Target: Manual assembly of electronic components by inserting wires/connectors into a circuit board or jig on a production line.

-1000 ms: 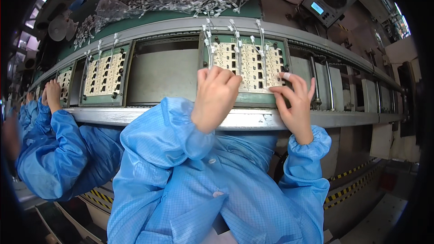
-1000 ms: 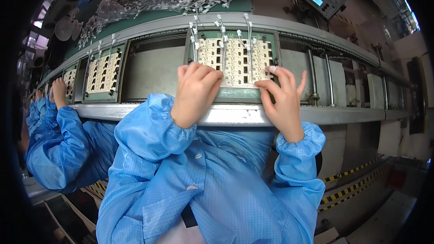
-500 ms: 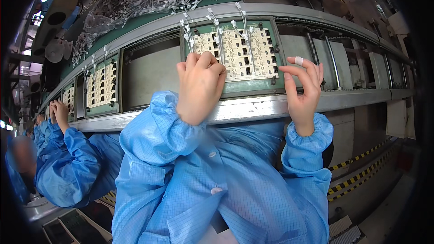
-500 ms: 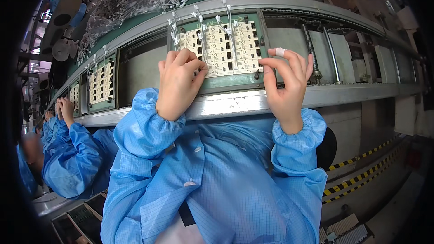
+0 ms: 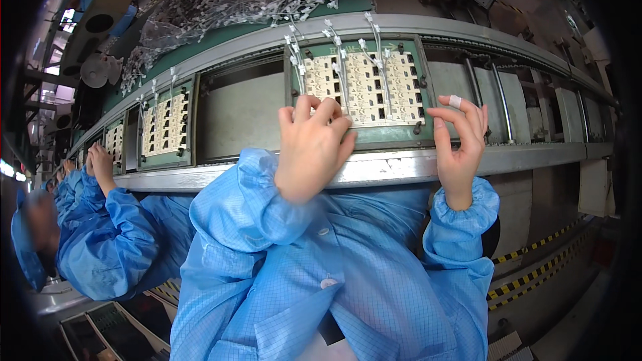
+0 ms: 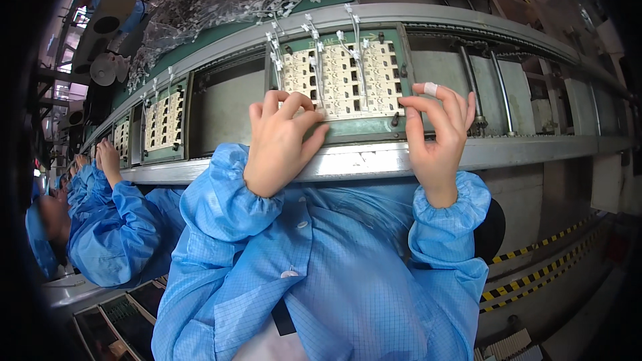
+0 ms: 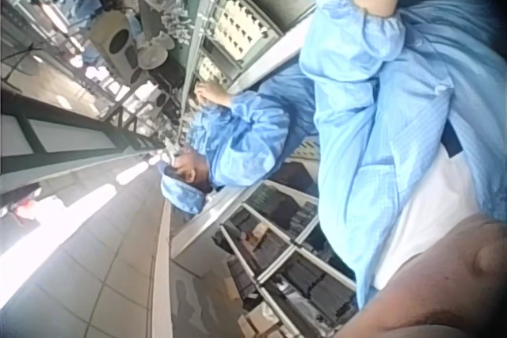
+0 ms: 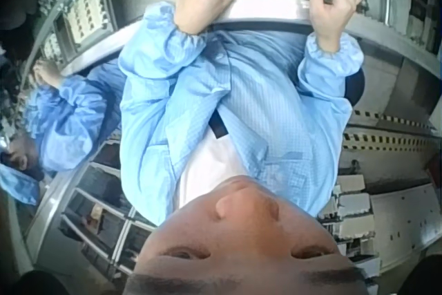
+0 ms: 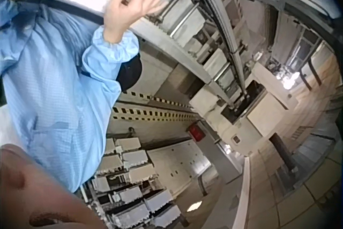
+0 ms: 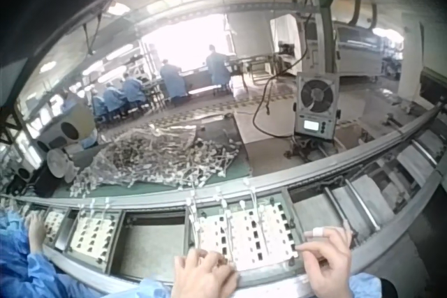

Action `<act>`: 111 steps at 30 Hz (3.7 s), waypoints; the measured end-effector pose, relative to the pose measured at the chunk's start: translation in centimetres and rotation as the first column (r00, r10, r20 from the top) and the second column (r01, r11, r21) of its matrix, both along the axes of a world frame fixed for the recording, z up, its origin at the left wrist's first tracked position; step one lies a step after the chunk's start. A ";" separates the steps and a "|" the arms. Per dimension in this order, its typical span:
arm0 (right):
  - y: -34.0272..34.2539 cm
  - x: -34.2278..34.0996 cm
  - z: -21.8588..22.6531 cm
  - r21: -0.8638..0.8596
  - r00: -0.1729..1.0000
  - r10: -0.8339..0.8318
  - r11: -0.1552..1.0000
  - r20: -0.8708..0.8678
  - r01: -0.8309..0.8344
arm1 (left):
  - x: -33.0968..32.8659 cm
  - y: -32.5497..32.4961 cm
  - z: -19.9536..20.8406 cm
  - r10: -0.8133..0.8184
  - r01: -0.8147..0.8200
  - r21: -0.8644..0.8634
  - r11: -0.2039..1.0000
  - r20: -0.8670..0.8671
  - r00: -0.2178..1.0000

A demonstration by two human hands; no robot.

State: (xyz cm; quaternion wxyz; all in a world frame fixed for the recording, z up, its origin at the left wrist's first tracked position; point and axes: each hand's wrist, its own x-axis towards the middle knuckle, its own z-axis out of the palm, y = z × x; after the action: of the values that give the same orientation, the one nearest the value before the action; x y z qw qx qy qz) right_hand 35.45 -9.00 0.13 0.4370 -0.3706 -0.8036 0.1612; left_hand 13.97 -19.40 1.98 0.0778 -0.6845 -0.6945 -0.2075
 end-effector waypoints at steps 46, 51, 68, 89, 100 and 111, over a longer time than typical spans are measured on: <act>1.3 -0.8 0.4 -0.330 0.923 -0.075 0.920 0.377 0.209 | -6.2 10.9 3.3 0.176 -0.204 -0.101 0.974 -0.234 0.956; 1.0 -0.4 -0.1 -0.310 0.934 0.030 0.947 0.356 0.088 | -1.8 12.7 1.4 0.219 -0.246 -0.081 0.966 -0.255 0.942; 11.0 -4.2 1.6 -0.163 0.961 -0.125 0.972 0.245 0.168 | -1.6 14.9 -2.1 0.240 -0.235 0.061 0.970 -0.099 0.966; 16.2 -9.6 1.8 -0.280 0.943 0.311 0.922 0.122 -0.268 | -1.4 13.9 -2.4 0.262 -0.268 0.055 0.962 0.105 0.959; 15.6 -7.4 0.6 -0.091 0.898 0.313 0.950 0.310 -0.300 | -1.5 13.2 -1.7 0.208 -0.208 0.096 0.973 0.007 0.978; 15.6 -7.3 1.3 -0.209 0.865 0.268 0.959 0.425 -0.194 | -1.1 13.8 -1.7 0.137 -0.133 0.134 0.982 -0.027 0.990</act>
State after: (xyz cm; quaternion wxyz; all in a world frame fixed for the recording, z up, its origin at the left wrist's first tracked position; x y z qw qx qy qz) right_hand 28.16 6.60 1.41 0.1861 -0.3323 -0.9057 0.1861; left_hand 12.90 -5.55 0.33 0.1492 -0.6329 -0.7226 -0.2346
